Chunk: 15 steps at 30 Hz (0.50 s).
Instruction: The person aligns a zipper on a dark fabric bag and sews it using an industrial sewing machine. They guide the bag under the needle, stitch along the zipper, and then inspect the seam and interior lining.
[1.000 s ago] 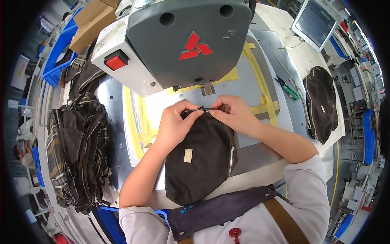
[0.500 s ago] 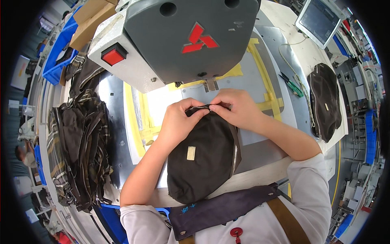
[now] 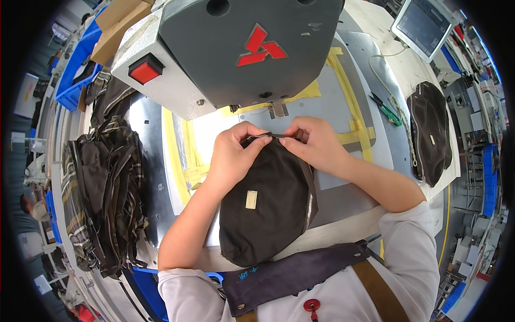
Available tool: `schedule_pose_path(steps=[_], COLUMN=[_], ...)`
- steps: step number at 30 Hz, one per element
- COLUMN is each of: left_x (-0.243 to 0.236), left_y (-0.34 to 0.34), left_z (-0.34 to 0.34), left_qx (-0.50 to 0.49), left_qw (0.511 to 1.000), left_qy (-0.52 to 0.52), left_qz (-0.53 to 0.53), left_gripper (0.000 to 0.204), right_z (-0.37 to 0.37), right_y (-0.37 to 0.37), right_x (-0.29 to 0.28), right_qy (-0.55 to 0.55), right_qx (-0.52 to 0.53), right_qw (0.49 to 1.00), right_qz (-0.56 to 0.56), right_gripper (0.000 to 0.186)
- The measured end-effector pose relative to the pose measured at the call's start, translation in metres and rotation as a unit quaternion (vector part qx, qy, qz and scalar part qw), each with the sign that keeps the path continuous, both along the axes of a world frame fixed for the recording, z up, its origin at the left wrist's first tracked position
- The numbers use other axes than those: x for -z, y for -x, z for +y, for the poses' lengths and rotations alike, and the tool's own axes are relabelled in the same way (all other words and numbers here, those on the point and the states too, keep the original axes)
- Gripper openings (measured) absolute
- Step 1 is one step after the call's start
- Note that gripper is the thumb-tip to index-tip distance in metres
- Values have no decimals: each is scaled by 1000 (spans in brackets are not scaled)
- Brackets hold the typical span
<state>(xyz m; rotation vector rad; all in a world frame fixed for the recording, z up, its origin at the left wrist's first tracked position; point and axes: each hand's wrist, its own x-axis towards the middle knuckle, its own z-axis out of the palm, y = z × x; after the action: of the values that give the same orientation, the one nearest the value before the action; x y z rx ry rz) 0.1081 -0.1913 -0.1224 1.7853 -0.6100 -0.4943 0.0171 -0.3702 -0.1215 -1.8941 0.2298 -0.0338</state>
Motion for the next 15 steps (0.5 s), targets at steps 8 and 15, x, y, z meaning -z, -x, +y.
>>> schedule_pose_path(steps=[8, 15], left_x=[-7, 3], left_y=[8, 7], left_z=[-4, -1], left_qx=[42, 5], left_qw=[992, 999], left_qy=[-102, -18], left_qz=[-61, -29], left_gripper=[12, 14], right_z=[-2, -8], right_y=[-8, -9], right_x=[-3, -5], right_qy=[46, -4], right_qx=[-57, -60], right_qw=[996, 998], right_qz=[-49, -7], right_gripper=[17, 21])
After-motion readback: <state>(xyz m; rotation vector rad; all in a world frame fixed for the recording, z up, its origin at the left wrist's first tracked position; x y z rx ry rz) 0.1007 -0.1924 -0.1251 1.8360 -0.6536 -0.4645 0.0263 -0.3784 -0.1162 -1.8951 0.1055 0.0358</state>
